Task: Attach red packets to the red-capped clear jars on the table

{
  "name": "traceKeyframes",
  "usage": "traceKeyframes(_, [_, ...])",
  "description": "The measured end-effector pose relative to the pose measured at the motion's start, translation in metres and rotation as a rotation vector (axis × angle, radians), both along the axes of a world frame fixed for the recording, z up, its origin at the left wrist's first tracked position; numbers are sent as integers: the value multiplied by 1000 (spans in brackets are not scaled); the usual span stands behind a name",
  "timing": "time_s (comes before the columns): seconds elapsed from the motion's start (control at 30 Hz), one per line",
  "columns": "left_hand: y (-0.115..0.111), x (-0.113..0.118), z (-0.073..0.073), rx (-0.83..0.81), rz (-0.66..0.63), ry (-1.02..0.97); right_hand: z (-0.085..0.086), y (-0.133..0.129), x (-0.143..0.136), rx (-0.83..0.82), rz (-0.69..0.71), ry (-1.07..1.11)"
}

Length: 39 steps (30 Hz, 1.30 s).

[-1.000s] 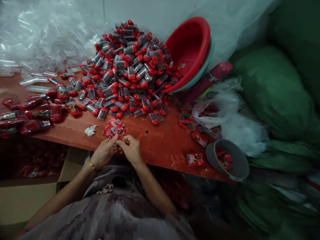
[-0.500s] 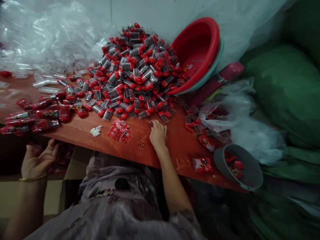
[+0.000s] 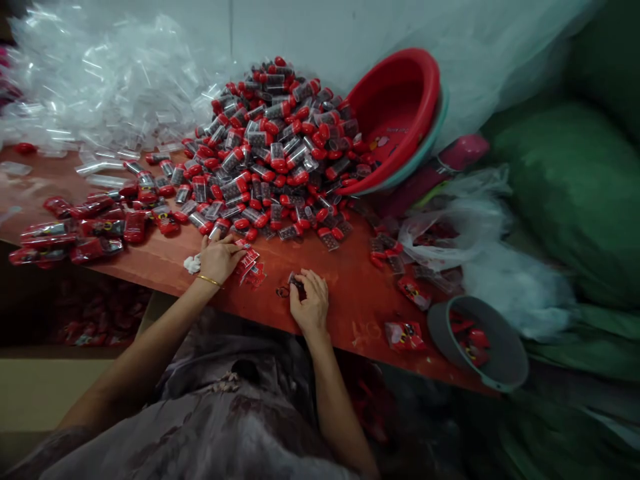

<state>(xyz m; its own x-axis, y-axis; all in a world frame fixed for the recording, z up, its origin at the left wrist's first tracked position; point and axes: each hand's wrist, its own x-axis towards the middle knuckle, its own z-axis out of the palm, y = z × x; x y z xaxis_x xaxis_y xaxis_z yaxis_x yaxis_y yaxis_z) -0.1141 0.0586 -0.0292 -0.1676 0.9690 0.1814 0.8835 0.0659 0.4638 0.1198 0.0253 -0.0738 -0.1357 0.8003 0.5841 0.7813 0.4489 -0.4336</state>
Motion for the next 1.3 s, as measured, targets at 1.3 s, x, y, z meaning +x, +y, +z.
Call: traceKeyframes(1.3, [-64, 29, 34, -224, 312, -1677, 39, -10, -28, -342, -247, -246])
